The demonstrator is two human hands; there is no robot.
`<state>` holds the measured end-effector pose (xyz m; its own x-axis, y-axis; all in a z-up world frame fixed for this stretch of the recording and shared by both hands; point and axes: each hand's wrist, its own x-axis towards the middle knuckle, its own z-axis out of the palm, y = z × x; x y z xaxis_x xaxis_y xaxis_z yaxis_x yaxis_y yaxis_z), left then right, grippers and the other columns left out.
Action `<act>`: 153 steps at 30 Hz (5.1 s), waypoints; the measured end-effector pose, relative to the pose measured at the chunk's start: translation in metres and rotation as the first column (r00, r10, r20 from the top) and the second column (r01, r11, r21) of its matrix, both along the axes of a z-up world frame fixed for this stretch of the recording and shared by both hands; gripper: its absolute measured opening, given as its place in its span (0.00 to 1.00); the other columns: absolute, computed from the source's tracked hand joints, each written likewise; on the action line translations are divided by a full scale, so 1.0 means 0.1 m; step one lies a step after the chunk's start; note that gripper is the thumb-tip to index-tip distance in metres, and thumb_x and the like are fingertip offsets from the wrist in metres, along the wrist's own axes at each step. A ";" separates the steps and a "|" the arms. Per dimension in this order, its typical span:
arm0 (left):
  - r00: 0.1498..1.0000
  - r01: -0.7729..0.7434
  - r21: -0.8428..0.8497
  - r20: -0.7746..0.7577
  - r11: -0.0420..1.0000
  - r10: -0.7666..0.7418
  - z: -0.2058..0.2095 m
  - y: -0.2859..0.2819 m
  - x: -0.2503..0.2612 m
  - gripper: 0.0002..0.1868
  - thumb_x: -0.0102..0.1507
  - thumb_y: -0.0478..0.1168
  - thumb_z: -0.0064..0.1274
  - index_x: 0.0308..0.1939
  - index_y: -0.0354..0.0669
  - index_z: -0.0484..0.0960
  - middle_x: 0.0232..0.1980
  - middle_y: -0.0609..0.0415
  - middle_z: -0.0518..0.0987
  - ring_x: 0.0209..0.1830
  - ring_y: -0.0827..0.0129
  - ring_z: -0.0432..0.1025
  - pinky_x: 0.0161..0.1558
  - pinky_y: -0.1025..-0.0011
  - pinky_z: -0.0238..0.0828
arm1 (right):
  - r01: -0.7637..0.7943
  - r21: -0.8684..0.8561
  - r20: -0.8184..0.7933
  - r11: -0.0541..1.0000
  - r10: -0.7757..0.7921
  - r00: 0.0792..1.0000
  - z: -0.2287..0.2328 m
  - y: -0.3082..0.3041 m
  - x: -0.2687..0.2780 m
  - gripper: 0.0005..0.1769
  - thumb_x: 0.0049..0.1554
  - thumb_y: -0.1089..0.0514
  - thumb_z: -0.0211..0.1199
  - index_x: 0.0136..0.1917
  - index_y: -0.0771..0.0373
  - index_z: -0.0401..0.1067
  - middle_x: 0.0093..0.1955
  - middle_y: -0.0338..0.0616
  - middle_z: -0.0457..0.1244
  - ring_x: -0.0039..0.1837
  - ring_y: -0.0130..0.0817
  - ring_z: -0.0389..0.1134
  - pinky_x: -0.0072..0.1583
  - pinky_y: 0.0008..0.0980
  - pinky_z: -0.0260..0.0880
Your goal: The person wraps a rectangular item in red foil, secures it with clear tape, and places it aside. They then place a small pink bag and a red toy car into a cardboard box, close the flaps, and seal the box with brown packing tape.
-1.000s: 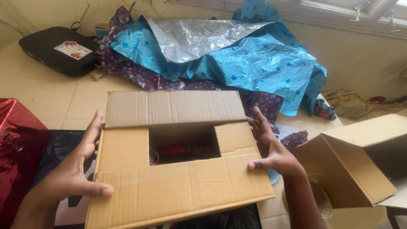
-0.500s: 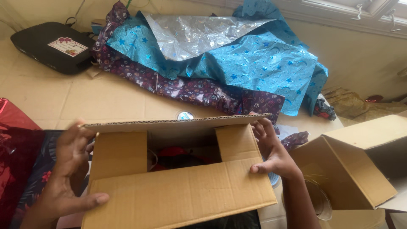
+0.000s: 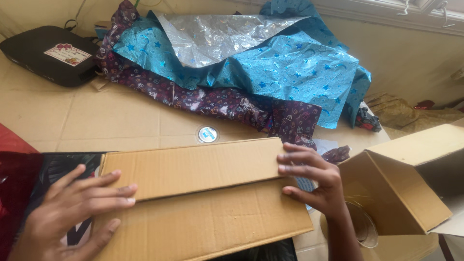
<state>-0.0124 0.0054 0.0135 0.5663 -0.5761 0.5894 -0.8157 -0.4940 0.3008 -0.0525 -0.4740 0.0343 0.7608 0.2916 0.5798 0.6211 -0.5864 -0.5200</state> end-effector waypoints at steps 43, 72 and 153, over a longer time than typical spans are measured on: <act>0.900 -0.392 0.239 0.300 0.889 0.316 -0.08 -1.31 -0.56 0.57 0.56 0.86 0.30 0.70 0.47 0.73 0.60 0.49 0.73 0.60 0.56 0.66 0.64 0.34 0.59 | 0.547 -0.010 0.143 0.837 -0.540 0.829 0.29 0.54 -0.87 0.16 0.57 0.64 0.62 0.59 0.63 0.77 0.60 0.50 0.69 0.64 0.45 0.72 0.65 0.39 0.72; 0.981 -0.177 0.503 0.162 0.846 0.109 -0.10 -1.89 -0.22 0.51 0.61 0.74 0.36 0.75 0.39 0.65 0.74 0.42 0.67 0.71 0.48 0.65 0.69 0.52 0.63 | 0.441 0.257 -0.070 0.860 -0.439 0.896 -0.12 -0.49 -1.99 0.08 0.57 0.68 0.68 0.51 0.67 0.74 0.49 0.46 0.72 0.61 0.42 0.73 0.83 0.54 0.50; 0.886 -0.427 0.014 0.206 0.904 0.415 0.63 -1.76 -0.22 0.19 0.60 0.32 0.51 0.56 0.39 0.73 0.26 0.58 0.74 0.21 0.71 0.75 0.21 0.70 0.69 | 0.062 0.741 -0.616 0.669 0.639 0.461 0.59 0.79 0.08 0.35 0.61 0.53 0.58 0.76 0.76 0.60 0.53 0.55 0.69 0.50 0.39 0.74 0.55 0.36 0.74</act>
<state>-0.0341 -0.1703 0.0767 0.6418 -0.3447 0.6851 -0.5659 -0.8157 0.1198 -0.0446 -0.3951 0.0934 0.8818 0.4615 -0.0966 -0.2105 0.2021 -0.9565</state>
